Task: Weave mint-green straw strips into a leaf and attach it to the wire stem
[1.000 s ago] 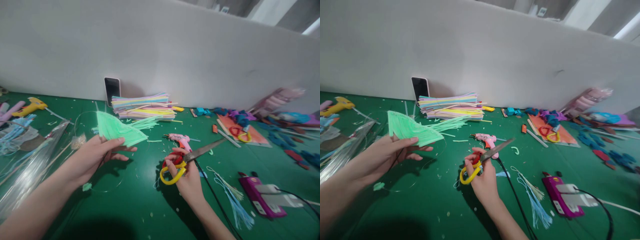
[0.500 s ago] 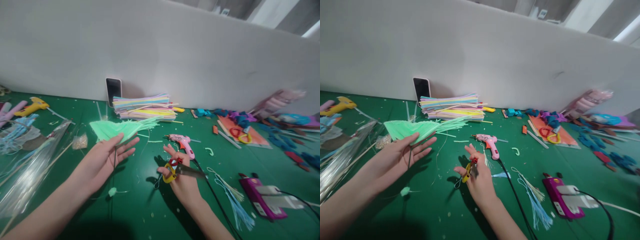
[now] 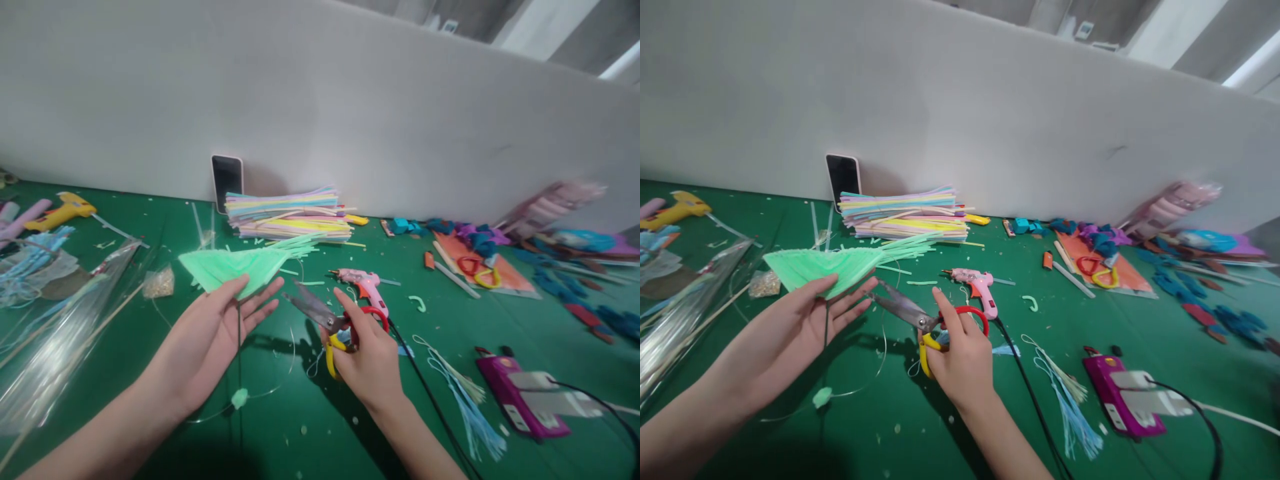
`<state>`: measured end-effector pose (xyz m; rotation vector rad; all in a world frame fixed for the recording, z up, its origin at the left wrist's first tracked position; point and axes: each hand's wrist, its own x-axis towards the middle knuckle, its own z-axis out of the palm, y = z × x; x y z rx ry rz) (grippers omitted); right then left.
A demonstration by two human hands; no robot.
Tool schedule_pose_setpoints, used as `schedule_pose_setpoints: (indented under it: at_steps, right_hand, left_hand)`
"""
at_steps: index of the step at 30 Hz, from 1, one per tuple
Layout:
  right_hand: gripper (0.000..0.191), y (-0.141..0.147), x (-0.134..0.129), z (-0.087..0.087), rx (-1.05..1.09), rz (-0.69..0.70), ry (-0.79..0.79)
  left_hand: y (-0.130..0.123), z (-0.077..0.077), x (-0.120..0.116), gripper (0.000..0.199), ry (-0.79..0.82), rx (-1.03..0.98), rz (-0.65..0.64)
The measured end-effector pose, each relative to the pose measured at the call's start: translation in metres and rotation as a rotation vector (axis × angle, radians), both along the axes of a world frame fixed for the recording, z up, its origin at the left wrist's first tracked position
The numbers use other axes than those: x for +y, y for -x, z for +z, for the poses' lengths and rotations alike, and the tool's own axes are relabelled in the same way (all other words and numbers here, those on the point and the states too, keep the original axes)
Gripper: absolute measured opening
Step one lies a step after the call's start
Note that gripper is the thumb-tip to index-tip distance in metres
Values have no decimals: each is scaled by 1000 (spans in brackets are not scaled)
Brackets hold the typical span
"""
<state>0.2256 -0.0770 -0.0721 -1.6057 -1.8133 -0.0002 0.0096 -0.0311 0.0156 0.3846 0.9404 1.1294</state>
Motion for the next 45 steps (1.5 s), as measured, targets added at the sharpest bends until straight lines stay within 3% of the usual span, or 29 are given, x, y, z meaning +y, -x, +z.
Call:
schedule_pose_setpoints:
  at_steps: [10, 18, 27, 33, 45]
  right_hand:
    - [49, -1, -2, 3, -139, -2, -146]
    - [53, 0, 1, 7, -186, -55, -202]
    - [56, -8, 8, 7, -219, -164, -258]
    - [48, -17, 12, 6, -335, -184, -302]
    - [40, -29, 16, 24, -550, -53, -304]
  left_hand:
    - [-5, -1, -4, 22, -31, -26, 0]
    - [-11, -5, -10, 15, 61, -47, 53]
    - [-17, -8, -18, 16, 57, -63, -20]
    - [-15, -9, -18, 14, 56, -59, -34]
    - [-14, -3, -15, 19, 77, -48, -48]
